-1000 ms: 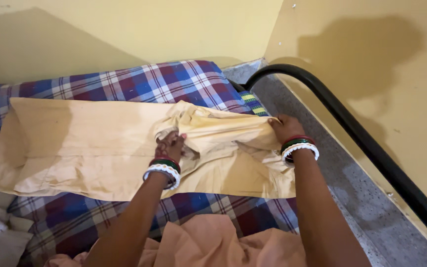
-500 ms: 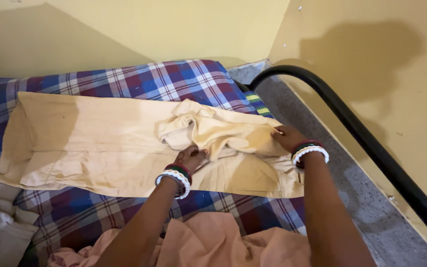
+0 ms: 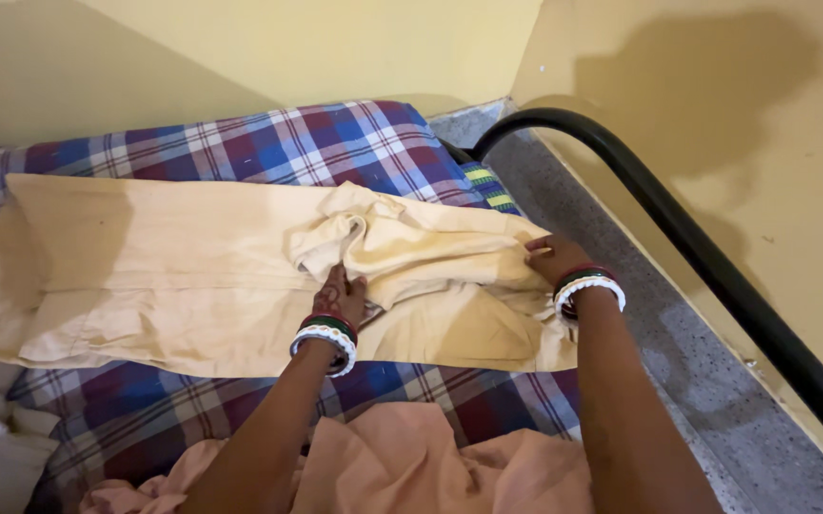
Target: The person folds a beige jacket on a bed. They smooth the fabric, fold the sleeves inward, fold the sides toward the center, and then fold the jacket in half lengthwise, pressing it flat.
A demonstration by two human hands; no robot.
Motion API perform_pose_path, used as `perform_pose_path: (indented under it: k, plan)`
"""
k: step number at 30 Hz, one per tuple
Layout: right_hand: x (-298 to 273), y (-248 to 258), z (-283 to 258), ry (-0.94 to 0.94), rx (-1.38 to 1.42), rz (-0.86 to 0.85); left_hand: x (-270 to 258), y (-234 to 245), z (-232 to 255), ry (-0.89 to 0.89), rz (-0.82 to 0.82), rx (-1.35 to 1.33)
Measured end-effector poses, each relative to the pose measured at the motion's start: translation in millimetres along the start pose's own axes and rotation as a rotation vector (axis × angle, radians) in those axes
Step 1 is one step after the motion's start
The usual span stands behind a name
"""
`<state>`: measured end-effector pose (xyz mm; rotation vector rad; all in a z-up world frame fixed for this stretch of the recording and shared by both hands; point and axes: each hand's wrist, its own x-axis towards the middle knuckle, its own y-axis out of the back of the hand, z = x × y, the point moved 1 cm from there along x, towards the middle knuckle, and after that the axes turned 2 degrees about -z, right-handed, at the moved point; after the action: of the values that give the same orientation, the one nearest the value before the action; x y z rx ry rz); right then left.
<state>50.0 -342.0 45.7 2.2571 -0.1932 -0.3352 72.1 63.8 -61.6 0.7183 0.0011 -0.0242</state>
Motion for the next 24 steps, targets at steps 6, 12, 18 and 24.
perform_pose_path:
  k: [6, 12, 18, 24]
  plan:
    - [3, 4, -3, 0.087, -0.025, 0.195, -12, 22, 20, 0.211, -0.213, -0.214]
    - [-17, -34, -85, 0.321, 0.034, 0.114, -5, 40, 32, 0.497, -0.119, -0.674]
    - [-46, -85, -139, 0.42, -0.341, 0.02, 7, 71, 8, 0.323, 0.303, -0.159]
    - [-57, -103, -141, 0.431, -0.205, -0.041, 44, 83, -25, 0.135, 0.1, 0.145]
